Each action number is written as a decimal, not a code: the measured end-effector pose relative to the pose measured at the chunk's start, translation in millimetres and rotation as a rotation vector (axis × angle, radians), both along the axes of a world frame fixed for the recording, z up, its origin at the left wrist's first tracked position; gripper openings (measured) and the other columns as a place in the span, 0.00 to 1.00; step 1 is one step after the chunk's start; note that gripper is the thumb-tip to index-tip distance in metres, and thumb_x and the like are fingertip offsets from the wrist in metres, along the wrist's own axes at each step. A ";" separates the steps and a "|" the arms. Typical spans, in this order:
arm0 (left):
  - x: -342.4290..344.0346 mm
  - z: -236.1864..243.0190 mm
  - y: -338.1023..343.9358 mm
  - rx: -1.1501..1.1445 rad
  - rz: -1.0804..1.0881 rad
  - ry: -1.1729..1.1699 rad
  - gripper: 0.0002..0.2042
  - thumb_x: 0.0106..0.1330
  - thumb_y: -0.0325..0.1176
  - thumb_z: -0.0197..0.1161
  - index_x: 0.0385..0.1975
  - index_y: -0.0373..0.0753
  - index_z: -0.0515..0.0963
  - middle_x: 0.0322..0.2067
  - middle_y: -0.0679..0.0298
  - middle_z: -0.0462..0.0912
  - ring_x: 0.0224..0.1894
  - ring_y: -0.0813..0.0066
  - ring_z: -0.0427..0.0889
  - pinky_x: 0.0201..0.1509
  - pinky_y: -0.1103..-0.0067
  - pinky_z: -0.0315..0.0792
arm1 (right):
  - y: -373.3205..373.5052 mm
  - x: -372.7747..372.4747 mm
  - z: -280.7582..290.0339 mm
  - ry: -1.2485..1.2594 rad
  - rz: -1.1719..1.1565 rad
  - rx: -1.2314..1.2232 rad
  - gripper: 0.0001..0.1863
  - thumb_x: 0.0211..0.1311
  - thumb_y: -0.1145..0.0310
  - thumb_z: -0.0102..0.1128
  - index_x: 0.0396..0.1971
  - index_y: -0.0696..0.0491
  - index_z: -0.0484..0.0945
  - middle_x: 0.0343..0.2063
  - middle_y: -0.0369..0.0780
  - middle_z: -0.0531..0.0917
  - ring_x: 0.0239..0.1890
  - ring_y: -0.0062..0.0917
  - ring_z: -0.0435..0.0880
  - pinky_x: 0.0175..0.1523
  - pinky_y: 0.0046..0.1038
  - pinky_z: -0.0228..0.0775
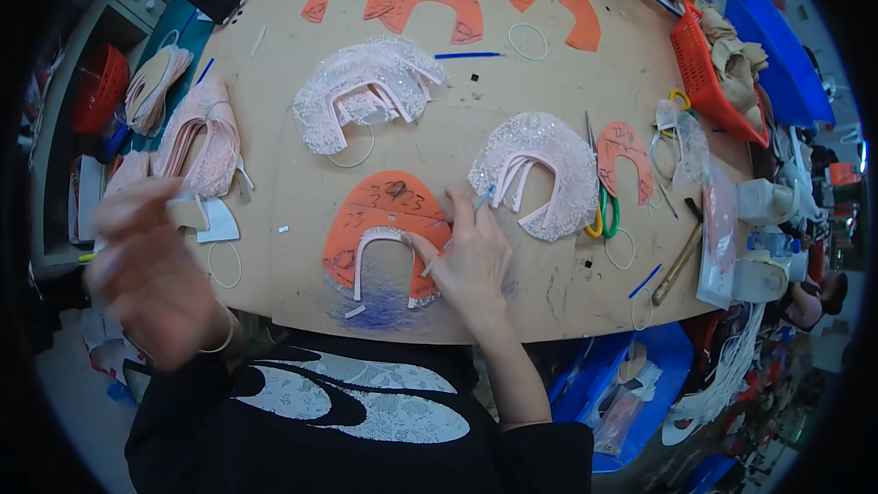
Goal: The person repeatedly aligns an orange template over curved lace fabric pieces and marks guidelines along the cutout edges using a pen.
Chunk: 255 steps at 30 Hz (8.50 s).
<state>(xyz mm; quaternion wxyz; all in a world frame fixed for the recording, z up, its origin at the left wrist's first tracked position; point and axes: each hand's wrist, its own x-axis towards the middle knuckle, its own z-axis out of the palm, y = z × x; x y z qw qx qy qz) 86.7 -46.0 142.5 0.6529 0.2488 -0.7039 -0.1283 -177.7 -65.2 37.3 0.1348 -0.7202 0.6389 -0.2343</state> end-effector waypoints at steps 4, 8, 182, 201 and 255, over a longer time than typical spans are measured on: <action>-32.6 -55.2 24.4 0.614 -0.033 -0.098 0.16 0.55 0.23 0.67 0.46 0.35 0.81 0.52 0.49 0.78 0.54 0.55 0.78 0.59 0.63 0.73 | -6.1 -1.5 6.9 -0.071 0.083 0.107 0.19 0.52 0.64 0.75 0.41 0.58 0.82 0.32 0.38 0.83 0.28 0.21 0.75 0.32 0.22 0.67; -45.3 -72.8 34.9 0.455 0.018 -0.348 0.18 0.53 0.28 0.73 0.46 0.37 0.82 0.54 0.50 0.77 0.59 0.52 0.76 0.63 0.60 0.72 | -12.3 -18.0 14.0 -0.835 0.032 0.371 0.11 0.57 0.70 0.70 0.37 0.60 0.83 0.24 0.37 0.81 0.22 0.19 0.74 0.27 0.20 0.64; 36.6 -142.3 3.4 0.569 -0.070 -0.609 0.20 0.47 0.36 0.72 0.44 0.51 0.86 0.59 0.74 0.80 0.71 0.66 0.67 0.80 0.51 0.42 | -12.0 86.0 -13.9 -0.455 0.853 0.136 0.05 0.54 0.84 0.63 0.29 0.59 0.80 0.23 0.39 0.80 0.20 0.25 0.73 0.26 0.22 0.66; 34.4 -95.0 -51.6 0.748 -0.031 -0.382 0.11 0.52 0.32 0.74 0.37 0.41 0.87 0.41 0.65 0.87 0.49 0.68 0.83 0.56 0.73 0.75 | -16.3 24.2 0.2 -0.055 0.195 0.057 0.25 0.51 0.71 0.77 0.47 0.60 0.76 0.36 0.42 0.82 0.34 0.27 0.79 0.41 0.25 0.73; 21.3 -142.7 14.8 0.541 0.052 -0.663 0.18 0.53 0.50 0.74 0.40 0.48 0.86 0.61 0.69 0.79 0.70 0.64 0.69 0.78 0.54 0.51 | -44.3 26.4 12.6 -0.816 0.128 -0.095 0.22 0.77 0.69 0.46 0.66 0.60 0.67 0.42 0.49 0.86 0.33 0.22 0.84 0.37 0.17 0.76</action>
